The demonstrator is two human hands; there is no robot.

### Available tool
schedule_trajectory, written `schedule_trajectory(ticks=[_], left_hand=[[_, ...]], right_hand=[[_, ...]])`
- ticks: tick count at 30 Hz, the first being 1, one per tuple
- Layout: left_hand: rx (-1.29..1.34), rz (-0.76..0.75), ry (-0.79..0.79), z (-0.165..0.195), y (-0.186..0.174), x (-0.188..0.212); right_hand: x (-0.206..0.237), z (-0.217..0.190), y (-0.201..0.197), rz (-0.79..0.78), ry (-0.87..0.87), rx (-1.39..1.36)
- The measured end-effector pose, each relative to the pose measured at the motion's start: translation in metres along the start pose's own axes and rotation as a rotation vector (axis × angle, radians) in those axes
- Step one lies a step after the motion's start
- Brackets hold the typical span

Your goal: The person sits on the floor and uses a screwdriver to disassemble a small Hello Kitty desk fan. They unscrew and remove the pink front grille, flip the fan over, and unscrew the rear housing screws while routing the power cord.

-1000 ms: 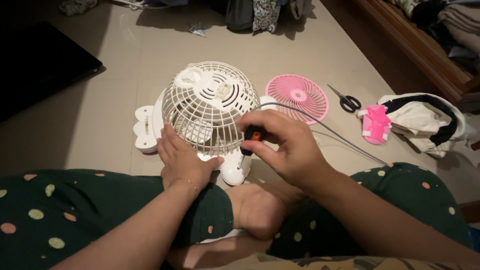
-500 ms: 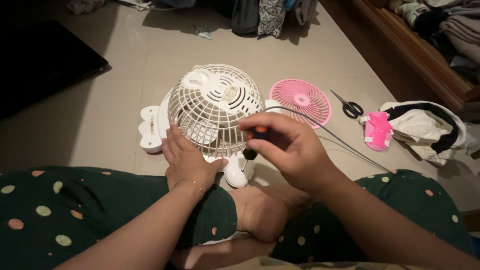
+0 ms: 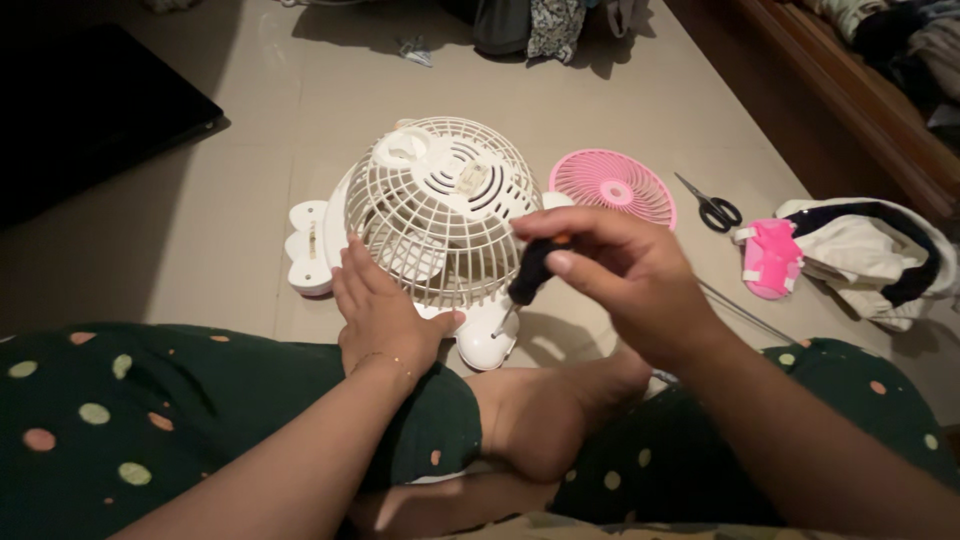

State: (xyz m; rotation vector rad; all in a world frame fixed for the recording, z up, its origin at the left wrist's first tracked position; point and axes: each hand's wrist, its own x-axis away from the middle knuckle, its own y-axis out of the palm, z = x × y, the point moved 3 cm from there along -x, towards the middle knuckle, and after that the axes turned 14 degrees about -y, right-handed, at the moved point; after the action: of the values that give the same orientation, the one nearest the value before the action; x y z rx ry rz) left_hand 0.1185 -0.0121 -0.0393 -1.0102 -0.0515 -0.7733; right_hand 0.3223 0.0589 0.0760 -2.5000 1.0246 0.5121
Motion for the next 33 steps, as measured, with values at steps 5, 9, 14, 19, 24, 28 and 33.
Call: schedule_trajectory(ticks=[5,9,14,19,24,28,33], left_hand=[[-0.009,0.018,0.015,-0.002,0.002,-0.003],[-0.006,0.023,0.027,-0.002,0.004,-0.001],[-0.018,0.02,0.005,0.001,0.004,0.001],[-0.017,0.032,-0.011,0.003,0.004,0.002],[-0.01,0.046,0.009,0.003,0.007,0.001],[0.01,0.044,0.022,0.001,0.008,-0.001],[0.004,0.048,0.042,0.001,0.009,-0.003]], right_hand=[[0.001,0.003,-0.004,-0.044,-0.077,0.08],[0.003,0.003,-0.013,-0.067,0.008,-0.089],[0.011,0.008,-0.016,-0.036,-0.022,-0.046],[0.011,0.012,-0.018,-0.046,-0.093,-0.038],[0.012,0.012,-0.018,-0.029,-0.031,-0.156],[0.016,0.014,-0.008,-0.01,-0.139,-0.063],[0.014,0.014,-0.013,-0.041,-0.107,-0.027]])
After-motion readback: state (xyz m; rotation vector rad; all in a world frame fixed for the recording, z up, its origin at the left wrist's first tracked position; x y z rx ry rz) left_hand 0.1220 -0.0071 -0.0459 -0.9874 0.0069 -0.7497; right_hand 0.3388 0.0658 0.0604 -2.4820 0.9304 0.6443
